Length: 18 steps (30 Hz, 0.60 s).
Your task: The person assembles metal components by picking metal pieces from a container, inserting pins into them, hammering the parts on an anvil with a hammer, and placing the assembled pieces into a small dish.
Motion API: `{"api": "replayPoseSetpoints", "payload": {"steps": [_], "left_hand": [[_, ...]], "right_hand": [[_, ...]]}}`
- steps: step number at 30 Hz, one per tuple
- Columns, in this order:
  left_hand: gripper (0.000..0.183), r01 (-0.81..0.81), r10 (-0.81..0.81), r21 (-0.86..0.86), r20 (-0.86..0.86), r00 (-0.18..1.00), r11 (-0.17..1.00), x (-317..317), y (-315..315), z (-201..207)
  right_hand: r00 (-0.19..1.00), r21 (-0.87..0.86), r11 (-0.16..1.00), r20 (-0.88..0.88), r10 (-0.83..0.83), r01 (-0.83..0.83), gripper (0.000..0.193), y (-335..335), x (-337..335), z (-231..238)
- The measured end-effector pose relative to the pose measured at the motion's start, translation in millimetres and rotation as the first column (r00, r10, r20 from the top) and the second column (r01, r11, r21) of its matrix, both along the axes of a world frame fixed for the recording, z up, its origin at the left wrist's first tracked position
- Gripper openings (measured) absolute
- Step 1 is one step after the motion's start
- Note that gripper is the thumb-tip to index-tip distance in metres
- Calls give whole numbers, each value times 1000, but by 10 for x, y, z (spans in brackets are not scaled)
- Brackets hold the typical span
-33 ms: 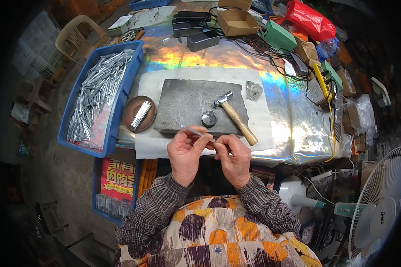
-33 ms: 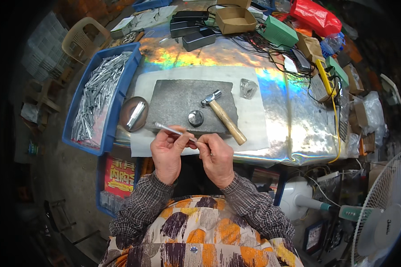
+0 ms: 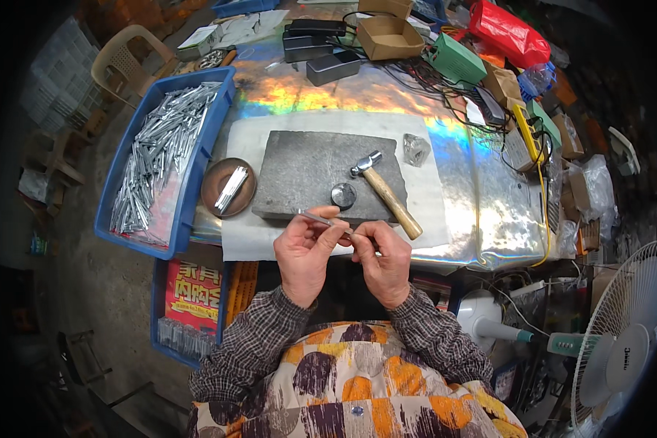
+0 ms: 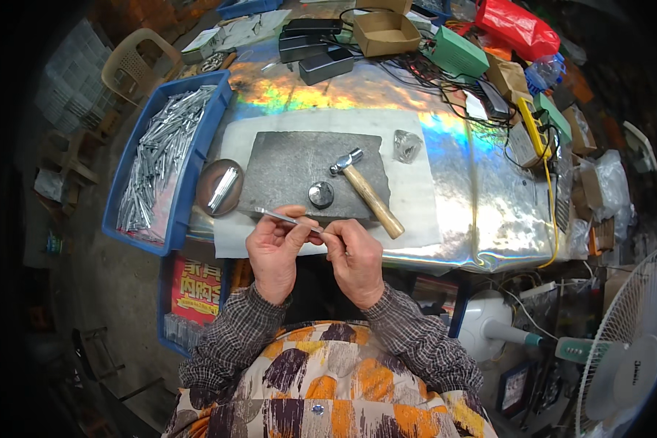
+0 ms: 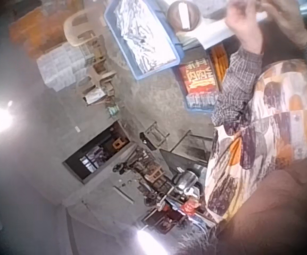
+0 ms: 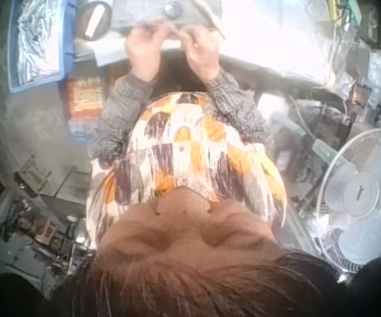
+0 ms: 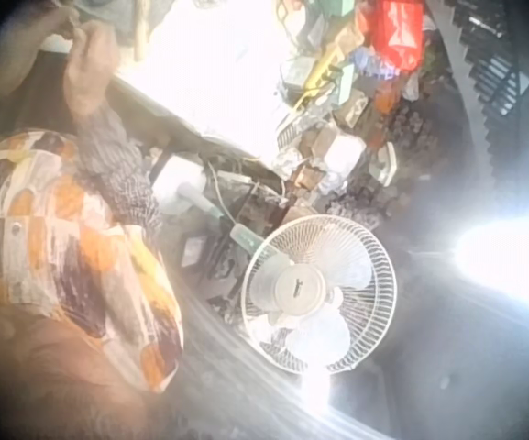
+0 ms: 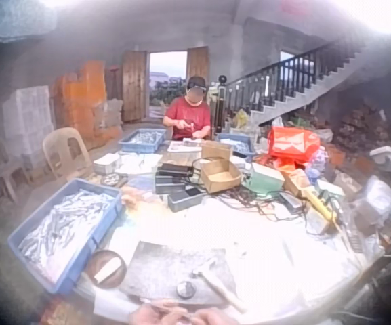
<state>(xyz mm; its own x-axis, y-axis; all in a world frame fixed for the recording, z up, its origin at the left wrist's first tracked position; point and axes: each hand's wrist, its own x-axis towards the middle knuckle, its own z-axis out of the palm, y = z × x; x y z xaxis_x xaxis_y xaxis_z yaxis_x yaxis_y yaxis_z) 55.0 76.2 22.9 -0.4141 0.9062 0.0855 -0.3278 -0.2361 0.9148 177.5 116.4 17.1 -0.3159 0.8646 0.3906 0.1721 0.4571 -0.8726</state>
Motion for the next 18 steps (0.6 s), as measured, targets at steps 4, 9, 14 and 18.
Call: {"api": "replayPoseSetpoints", "payload": {"steps": [4,9,14,18], "left_hand": [[21,4,-4,16,-29,1000,1000,-5,-27,-8],[16,51,-49,-30,77,996,998,-79,-10,-47],[16,74,-59,-78,172,983,994,-113,-12,-38],[17,101,-81,-65,254,964,993,-123,-20,-57]], "right_hand": [[1000,1,1000,6,16,-16,3,25,4,-29],[999,-63,997,-2,39,-39,2,-20,-21,13],[995,-126,987,-32,99,-102,4,-38,-2,64],[995,-126,987,-24,101,-103,4,-39,-4,53]]}}
